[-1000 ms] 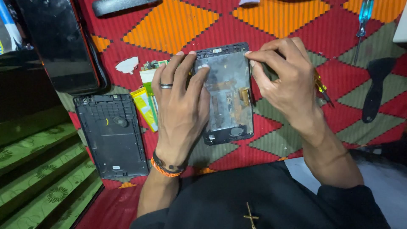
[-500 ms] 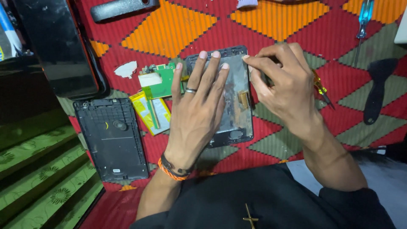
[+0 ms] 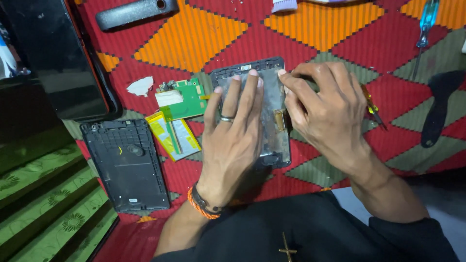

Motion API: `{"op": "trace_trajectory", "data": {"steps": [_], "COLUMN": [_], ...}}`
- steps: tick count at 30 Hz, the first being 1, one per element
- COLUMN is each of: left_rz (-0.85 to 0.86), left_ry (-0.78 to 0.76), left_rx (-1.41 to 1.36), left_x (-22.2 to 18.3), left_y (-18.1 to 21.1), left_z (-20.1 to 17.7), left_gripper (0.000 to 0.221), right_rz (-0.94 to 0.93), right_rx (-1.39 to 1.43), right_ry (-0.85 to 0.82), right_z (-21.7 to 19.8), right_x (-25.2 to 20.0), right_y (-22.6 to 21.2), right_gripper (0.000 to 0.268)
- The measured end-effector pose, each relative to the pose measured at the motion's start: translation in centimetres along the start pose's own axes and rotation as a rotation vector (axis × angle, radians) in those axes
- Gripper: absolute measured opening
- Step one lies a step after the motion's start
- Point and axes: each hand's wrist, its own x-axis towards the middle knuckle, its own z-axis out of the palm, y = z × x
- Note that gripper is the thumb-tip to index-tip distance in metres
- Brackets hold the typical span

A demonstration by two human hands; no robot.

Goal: The person works on a disassembled tablet, prying the cracked glass away from the frame with a screwdriver, brushing debris off the frame with a toothbrush, and peeling loose glass shards from the frame edge by hand.

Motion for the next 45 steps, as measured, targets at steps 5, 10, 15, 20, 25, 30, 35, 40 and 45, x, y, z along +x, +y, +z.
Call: {"op": "trace_trajectory", "data": {"steps": [5, 10, 15, 20, 25, 30, 35, 40, 45], "left_rz": [0.027, 0.015, 0.022, 0.03, 0.023, 0.014, 0.016, 0.028, 0.021], "left_ry": [0.01, -0.02, -0.003, 0.004, 0.019, 0.006, 0.006, 0.012, 0.005], "left_rx": [-0.014, -0.057, -0.045, -0.084, -0.097, -0.134, -0.18, -0.163, -0.195], "left_x": [0.1, 0.0, -0.1, 0.0, -0.2, 0.0, 0.2, 0.2, 0.4], "left_y": [0.0, 0.0, -0.1, -0.3, -0.6, -0.8, -1.0, -1.0, -0.9], "left_z": [0.3, 0.4, 0.3, -0.1, 0.4, 0.2, -0.1, -0.1, -0.6], "left_gripper": [0.05, 0.053, 0.051, 0.053, 0.051, 0.054, 0.057, 0.057, 0.06], "right_rz": [0.021, 0.013, 0.011, -0.033, -0.002, 0.029, 0.022, 0.032, 0.047], "right_rx": [0.072, 0.091, 0.044, -0.002, 0.132, 0.198, 0.216, 0.243, 0.242], "right_ry": [0.03, 0.047, -0.002, -0.02, 0.024, 0.044, 0.041, 0.042, 0.048], "right_z": [0.4, 1.3, 0.4, 0.8, 0.3, 0.5, 0.8, 0.3, 0.0], "right_x": [0.0, -0.4, 0.0, -0.1, 0.7, 0.8, 0.6, 1.0, 1.0], "right_y": [0.1, 0.6, -0.5, -0.4, -0.6, -0.4, -0.1, -0.3, -0.4], "right_gripper": [0.02, 0.029, 0.028, 0.025, 0.027, 0.026, 0.026, 0.027, 0.028]}}
